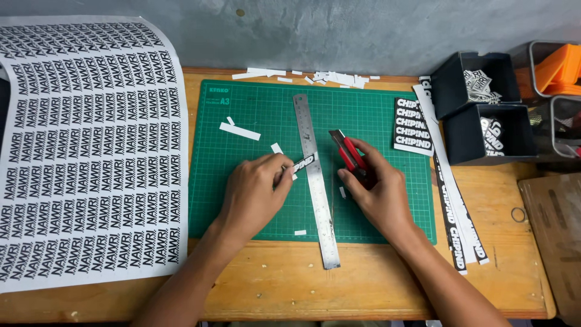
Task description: The person uses a utility knife and a metal ruler to cut rectangular stickers from a printed sheet on a green cutting mat. They repeatedly align the ruler, cut the material, and move the cut pieces aside.
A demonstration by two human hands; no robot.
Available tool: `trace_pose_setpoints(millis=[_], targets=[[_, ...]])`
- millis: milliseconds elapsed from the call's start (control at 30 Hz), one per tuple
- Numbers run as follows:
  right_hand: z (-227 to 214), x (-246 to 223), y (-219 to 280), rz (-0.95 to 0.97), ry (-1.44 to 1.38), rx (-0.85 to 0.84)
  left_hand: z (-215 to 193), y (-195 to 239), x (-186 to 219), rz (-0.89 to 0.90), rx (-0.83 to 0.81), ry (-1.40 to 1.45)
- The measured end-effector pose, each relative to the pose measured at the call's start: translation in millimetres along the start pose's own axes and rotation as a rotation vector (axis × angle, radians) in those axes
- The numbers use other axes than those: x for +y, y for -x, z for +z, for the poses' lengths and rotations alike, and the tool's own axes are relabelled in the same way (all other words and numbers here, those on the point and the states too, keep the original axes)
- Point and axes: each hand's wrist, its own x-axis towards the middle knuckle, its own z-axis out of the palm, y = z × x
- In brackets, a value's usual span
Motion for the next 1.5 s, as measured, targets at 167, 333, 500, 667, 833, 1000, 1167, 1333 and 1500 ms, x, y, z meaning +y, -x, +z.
trace_pose_setpoints(millis=[167,333,500,667,833,1000,1167,1333,1500], targets=[[-2.8,-1.4,0.1,-0.029,0.044,0.007,-18.2,4.7,0.8,-0.186,-0.058,-0.032],[-3.6,-0.9,2.6,-0.053,0.074,0.013,-15.3,6.5,0.6,-0.252,-0.108,-0.041],[-4.6,-3.9,2.2,-0.084,0.071,0.010,-7.0,5.3,3.3,-0.174,-0.167,-0.079],[-3.8,2.3,1.4,-0.059,0.027,0.006,-9.8,7.2,10.3,-0.055,-0.042,-0.027],[-0.3,-14.9,2.4,0.084,-0.356,-0.068,-10.0,5.2,30.7,0.027,0.148,0.231],[8.7,-25.1,13.3,0.210,-0.782,-0.084,15.8,14.0,41.8,-0.002,0.106,0.567],[1.9,-27.2,14.9,0.177,-0.749,-0.017,26.7,18.9,48.9,-0.052,0.060,0.682],[6.8,-27.3,16.7,0.193,-0.757,-0.048,35.1,21.3,41.5,-0.204,0.069,0.797],[-10.5,-31.5,3.1,0.093,-0.541,0.001,26.4,15.4,35.9,0.059,0.120,0.389]])
